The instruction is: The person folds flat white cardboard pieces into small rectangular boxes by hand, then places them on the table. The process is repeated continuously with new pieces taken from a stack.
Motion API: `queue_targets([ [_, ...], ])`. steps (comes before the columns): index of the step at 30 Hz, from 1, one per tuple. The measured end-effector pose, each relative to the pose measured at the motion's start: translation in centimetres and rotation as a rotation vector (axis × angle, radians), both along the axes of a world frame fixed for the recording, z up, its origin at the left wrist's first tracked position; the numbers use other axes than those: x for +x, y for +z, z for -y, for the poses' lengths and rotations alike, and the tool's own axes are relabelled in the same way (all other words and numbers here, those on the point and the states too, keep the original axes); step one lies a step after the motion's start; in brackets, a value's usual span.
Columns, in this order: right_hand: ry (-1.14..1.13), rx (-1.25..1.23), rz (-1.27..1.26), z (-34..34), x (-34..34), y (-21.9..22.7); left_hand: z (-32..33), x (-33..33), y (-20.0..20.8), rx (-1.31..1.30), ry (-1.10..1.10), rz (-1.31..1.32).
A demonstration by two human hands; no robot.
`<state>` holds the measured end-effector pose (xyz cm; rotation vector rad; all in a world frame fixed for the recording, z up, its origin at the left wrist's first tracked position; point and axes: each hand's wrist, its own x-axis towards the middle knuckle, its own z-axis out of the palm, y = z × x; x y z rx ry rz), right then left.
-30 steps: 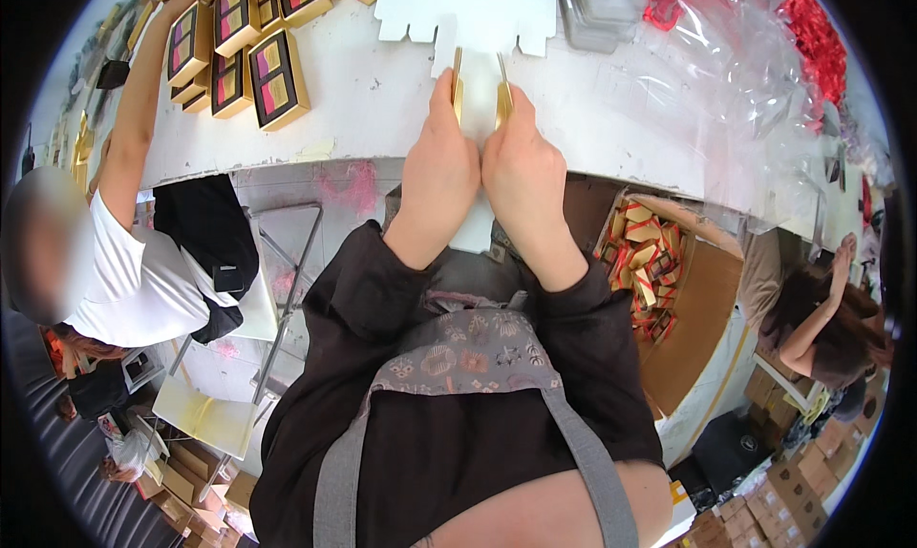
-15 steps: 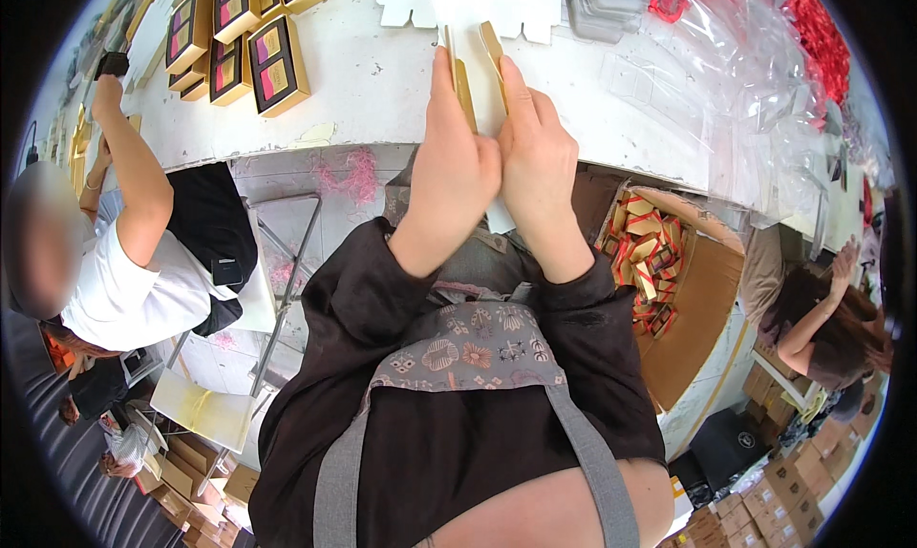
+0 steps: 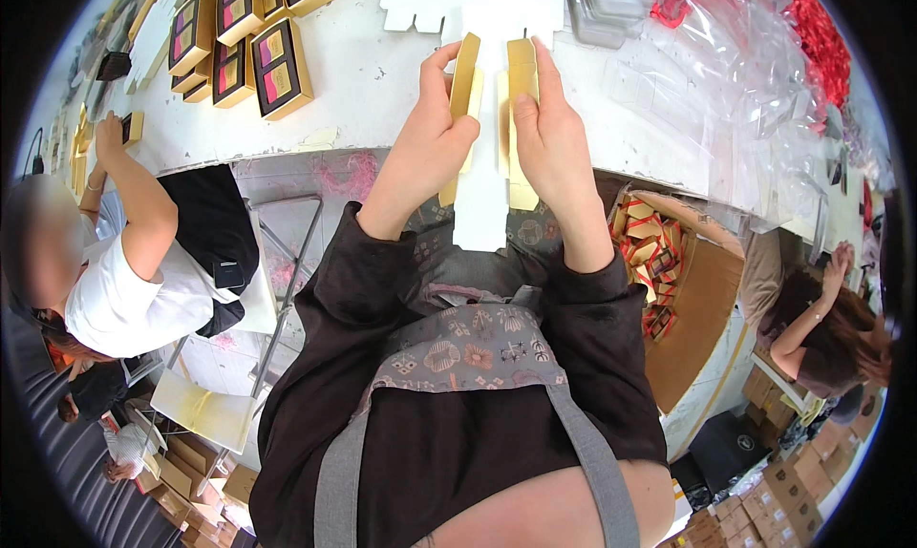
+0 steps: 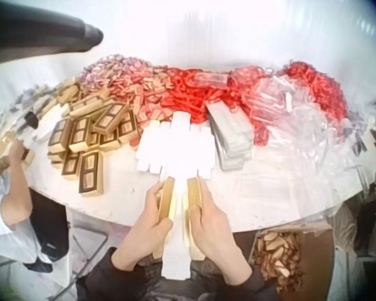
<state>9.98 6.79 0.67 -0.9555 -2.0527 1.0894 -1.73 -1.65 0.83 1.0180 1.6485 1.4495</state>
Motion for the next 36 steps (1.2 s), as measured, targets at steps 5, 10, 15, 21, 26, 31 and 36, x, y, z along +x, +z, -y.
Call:
queue_targets([
  [5, 0.000, -0.150, 0.139, -0.3, -0.2, 0.7, -0.7, 0.2, -0.3, 0.053, 0.001, -0.224],
  [10, -0.002, -0.076, 0.030, -0.2, -0.5, -0.5, -0.9, 0.5, 1.8, -0.262, -0.013, -0.106],
  [15, -0.092, 0.040, -0.267, 0.7, -1.1, -1.9, -0.9, 0.8, -0.8, -0.054, 0.057, -0.292],
  [21, -0.118, -0.155, -0.459, 0.9, -0.8, -2.3, -0.8, 1.3, -0.5, -0.016, 0.056, -0.254],
  [26, -0.104, -0.348, -0.624, 0.3, -1.2, -2.4, -1.0, 0.9, -0.5, 0.011, 0.022, -0.368],
  [31, -0.033, 0.039, -0.304, 0.1, -0.5, -1.7, -1.3, 0.4, -1.9, 0.042, 0.028, -0.197],
  [36, 0.181, -0.146, -0.342, -1.5, 1.7, -1.4, -1.3, 1.0, -1.6, 0.059, 0.059, -0.137],
])
